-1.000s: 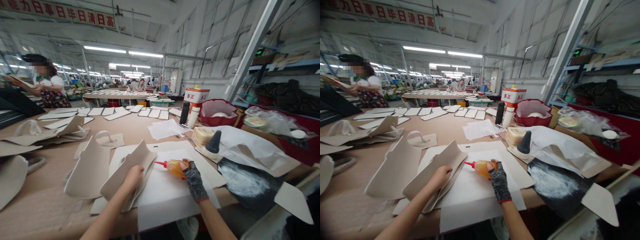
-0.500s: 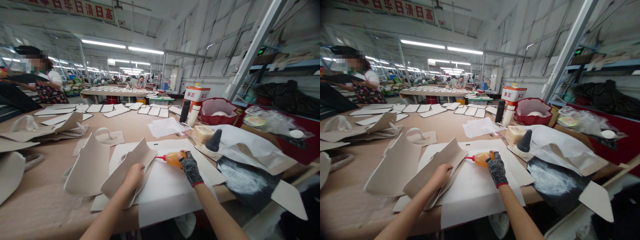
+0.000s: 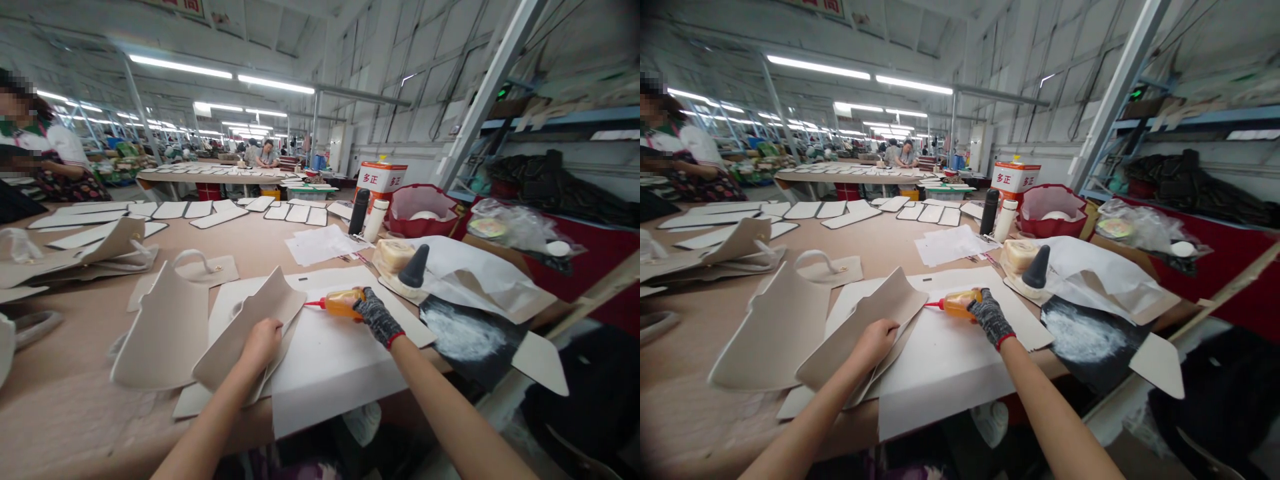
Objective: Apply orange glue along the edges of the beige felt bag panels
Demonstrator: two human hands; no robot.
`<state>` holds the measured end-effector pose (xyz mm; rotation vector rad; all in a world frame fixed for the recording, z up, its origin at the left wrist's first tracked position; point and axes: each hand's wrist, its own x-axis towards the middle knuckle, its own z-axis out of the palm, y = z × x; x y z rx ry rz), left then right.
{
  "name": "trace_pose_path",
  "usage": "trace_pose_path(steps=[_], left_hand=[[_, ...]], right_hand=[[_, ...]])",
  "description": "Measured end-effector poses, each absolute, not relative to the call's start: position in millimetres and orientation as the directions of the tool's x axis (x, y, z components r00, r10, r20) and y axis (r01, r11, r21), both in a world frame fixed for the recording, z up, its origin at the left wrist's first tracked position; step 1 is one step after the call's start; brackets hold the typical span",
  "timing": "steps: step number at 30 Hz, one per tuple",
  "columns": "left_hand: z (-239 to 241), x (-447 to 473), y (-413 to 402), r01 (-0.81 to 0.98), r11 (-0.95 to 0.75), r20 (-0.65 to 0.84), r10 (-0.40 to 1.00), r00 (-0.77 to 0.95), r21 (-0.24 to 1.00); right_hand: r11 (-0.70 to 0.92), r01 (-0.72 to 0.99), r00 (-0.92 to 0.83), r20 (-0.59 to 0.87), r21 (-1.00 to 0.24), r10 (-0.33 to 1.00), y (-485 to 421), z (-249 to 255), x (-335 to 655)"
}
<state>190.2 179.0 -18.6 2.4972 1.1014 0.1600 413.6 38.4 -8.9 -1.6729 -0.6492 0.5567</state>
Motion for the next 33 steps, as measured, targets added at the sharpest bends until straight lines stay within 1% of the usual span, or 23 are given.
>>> trace_pose_path(steps=[4,15,20,26,33], left_hand=[[-16.2,190.7,178.0,0.686,-0.608,-0.064,0.728,0.682,0.4],[-17.2,191.7,178.0,0.693,-0.616,-0.064,0.729,0.682,0.374],[-16.3,191.7,177.1,0.698,-0.616,-0.065,0.731,0.679,0.365],[-15.9,192.5,177.5,0.698,-0.618,-0.075,0.727,0.682,0.361],[-16.6,192.7,178.3,0.694,-0.623,-0.072,0.724,0.687,0.361]], right_hand=[[-0.153,0.144,0.755,0.009,-0.978,0.655,39.2,-8.4,412.7],[-0.197,0.11,0.771,-0.042,-0.974,0.636,42.9,-3.1,412.1],[-0.19,0.114,0.784,-0.029,-0.975,0.62,46.2,-7.6,412.8],[-0.22,0.13,0.81,-0.025,-0.967,0.585,51.4,-11.9,417.8],[-0.251,0.142,0.79,-0.044,-0.958,0.612,50.6,-6.6,414.3]])
